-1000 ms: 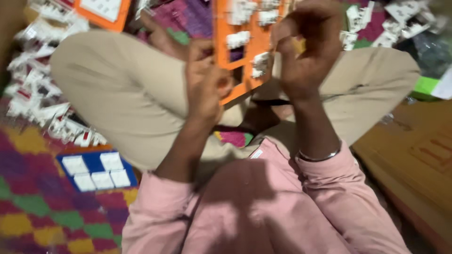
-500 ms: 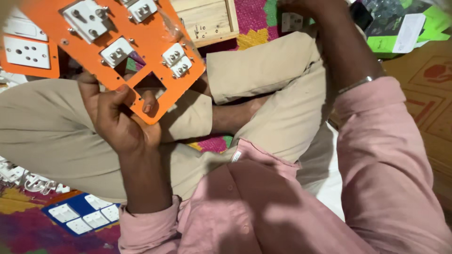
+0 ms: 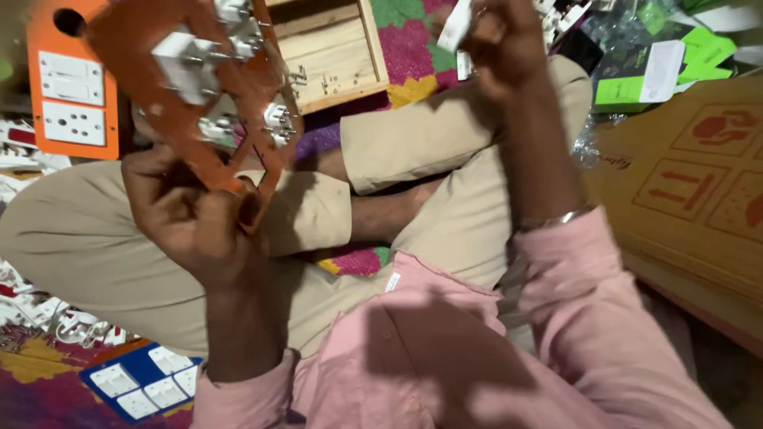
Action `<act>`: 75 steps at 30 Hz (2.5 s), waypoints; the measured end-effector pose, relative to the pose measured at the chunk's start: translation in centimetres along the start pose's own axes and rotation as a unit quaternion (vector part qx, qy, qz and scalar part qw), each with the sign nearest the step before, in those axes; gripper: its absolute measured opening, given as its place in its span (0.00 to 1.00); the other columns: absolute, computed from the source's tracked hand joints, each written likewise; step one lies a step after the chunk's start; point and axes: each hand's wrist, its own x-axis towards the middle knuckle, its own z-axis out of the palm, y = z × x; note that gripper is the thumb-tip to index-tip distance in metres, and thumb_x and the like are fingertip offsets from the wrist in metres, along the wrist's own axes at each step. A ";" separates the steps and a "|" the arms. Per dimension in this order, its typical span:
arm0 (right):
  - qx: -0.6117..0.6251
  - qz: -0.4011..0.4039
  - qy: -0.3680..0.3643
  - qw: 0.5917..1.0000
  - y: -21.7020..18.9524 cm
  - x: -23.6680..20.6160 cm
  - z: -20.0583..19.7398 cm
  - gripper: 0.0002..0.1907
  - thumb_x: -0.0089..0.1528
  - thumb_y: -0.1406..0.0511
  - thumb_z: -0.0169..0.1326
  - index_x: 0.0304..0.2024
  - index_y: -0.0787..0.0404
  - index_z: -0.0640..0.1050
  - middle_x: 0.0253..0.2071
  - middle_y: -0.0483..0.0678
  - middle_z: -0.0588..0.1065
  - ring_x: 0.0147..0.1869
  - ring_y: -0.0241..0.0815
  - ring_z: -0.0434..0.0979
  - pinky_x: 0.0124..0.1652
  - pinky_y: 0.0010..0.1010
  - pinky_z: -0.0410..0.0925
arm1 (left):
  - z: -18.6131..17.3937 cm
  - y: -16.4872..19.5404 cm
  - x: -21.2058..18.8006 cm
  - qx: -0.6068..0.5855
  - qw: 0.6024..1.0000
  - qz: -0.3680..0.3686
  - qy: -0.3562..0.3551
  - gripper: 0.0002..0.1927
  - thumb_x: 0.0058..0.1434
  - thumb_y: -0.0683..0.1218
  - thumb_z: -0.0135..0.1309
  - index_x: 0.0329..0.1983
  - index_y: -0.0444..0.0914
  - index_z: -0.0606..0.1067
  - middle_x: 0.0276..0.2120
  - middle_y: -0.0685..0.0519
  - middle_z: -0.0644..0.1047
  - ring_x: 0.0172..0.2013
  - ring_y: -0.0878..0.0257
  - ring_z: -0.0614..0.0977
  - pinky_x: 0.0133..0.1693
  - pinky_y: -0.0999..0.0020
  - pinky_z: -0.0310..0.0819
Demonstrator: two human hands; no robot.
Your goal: The person sits cross-legged on a floor mat and assembles electrical switch and socket plates onto orange mounting boards, pressing white switch and socket modules into the cutouts and fitting screws by hand. They work through several boards one at a time, turning them over to secure the modules from the back.
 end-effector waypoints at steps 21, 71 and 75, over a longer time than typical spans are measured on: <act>-0.120 -0.063 -0.080 0.988 1.2 -12.2 2.7 0.23 0.74 0.58 0.43 0.49 0.74 0.77 0.42 0.54 0.80 0.41 0.39 0.80 0.42 0.28 0.71 | 0.4 -1.8 -1.0 0.240 0.961 -0.001 -0.140 0.33 0.77 0.59 0.53 0.73 0.33 0.60 0.66 0.45 0.69 0.61 0.56 0.75 0.61 0.67 0.75; -0.077 -0.080 -0.012 0.994 1.4 -16.4 10.7 0.06 0.72 0.74 0.58 0.51 0.68 0.76 0.51 0.55 0.79 0.54 0.40 0.81 0.52 0.26 0.74 | -0.8 -5.2 -2.2 -0.004 0.979 -0.166 -0.114 0.20 0.72 0.54 0.58 0.48 0.30 0.75 0.36 0.50 0.81 0.37 0.64 0.84 0.41 0.66 0.85; -0.138 -0.153 0.030 0.978 2.6 -15.8 14.2 0.05 0.72 0.75 0.60 0.49 0.69 0.77 0.50 0.52 0.78 0.52 0.35 0.79 0.53 0.23 0.73 | 1.0 -5.2 -3.0 -0.014 0.981 -0.182 -0.069 0.21 0.70 0.52 0.57 0.52 0.29 0.74 0.37 0.49 0.81 0.36 0.63 0.84 0.41 0.62 0.86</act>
